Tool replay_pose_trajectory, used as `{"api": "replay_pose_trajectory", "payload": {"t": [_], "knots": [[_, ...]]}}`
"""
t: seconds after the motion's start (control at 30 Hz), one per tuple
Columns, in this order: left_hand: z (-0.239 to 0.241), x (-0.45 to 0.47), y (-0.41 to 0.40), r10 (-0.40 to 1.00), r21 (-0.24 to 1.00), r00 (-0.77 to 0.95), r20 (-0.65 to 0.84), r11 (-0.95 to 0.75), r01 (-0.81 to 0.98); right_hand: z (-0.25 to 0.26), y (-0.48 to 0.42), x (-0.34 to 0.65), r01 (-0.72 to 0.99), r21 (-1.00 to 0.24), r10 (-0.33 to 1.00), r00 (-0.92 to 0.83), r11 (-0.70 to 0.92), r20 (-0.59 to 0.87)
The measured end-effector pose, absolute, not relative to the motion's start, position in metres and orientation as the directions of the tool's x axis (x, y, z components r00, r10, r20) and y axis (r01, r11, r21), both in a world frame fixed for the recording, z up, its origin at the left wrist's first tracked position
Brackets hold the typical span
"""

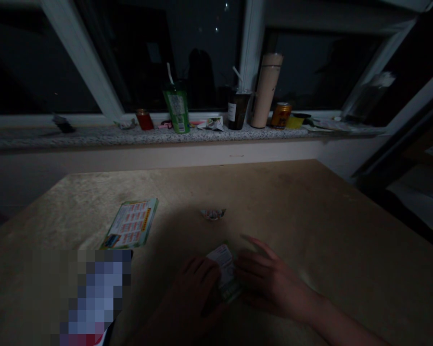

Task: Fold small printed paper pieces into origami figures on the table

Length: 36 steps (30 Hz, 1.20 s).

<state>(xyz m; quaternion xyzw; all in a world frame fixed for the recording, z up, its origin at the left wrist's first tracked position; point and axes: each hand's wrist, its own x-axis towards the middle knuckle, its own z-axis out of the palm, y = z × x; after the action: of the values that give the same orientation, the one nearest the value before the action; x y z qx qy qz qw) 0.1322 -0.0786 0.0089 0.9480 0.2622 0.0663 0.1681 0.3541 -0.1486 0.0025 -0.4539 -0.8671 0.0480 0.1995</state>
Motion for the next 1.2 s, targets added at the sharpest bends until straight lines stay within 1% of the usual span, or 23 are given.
{"api": "replay_pose_trajectory", "payload": {"t": [0.07, 0.17, 0.33, 0.5, 0.7, 0.9, 1.0, 1.2], "knots": [[0.009, 0.13, -0.078, 0.509, 0.36, 0.86, 0.032, -0.809, 0.465, 0.004, -0.15, 0.355, 0.772, -0.262, 0.812, -0.514, 0.579, 0.278], [0.009, 0.129, -0.075, 0.491, 0.367, 0.87, 0.045, -0.818, 0.443, 0.002, -0.15, 0.357, 0.78, -0.254, 0.815, -0.506, 0.572, 0.283], [0.008, 0.127, -0.073, 0.455, 0.376, 0.884, 0.111, -0.842, 0.386, -0.009, -0.149, 0.357, 0.771, -0.246, 0.796, -0.494, 0.587, 0.351], [0.001, 0.122, -0.072, 0.472, 0.342, 0.865, 0.171, -0.852, 0.397, -0.013, -0.149, 0.356, 0.772, -0.245, 0.788, -0.472, 0.586, 0.395], [-0.006, 0.12, -0.071, 0.515, 0.369, 0.85, 0.107, -0.815, 0.447, -0.01, -0.15, 0.355, 0.78, -0.246, 0.795, -0.464, 0.576, 0.391], [-0.002, 0.123, -0.071, 0.522, 0.4, 0.846, 0.103, -0.801, 0.445, -0.011, -0.15, 0.352, 0.785, -0.242, 0.798, -0.46, 0.57, 0.389], [0.002, 0.124, -0.071, 0.495, 0.389, 0.863, 0.097, -0.818, 0.425, -0.008, -0.15, 0.352, 0.782, -0.281, 0.812, -0.44, 0.556, 0.383], [0.003, 0.123, -0.076, 0.425, 0.385, 0.901, 0.087, -0.849, 0.363, -0.001, -0.15, 0.357, 0.76, -0.424, 0.864, -0.369, 0.493, 0.343]]}}
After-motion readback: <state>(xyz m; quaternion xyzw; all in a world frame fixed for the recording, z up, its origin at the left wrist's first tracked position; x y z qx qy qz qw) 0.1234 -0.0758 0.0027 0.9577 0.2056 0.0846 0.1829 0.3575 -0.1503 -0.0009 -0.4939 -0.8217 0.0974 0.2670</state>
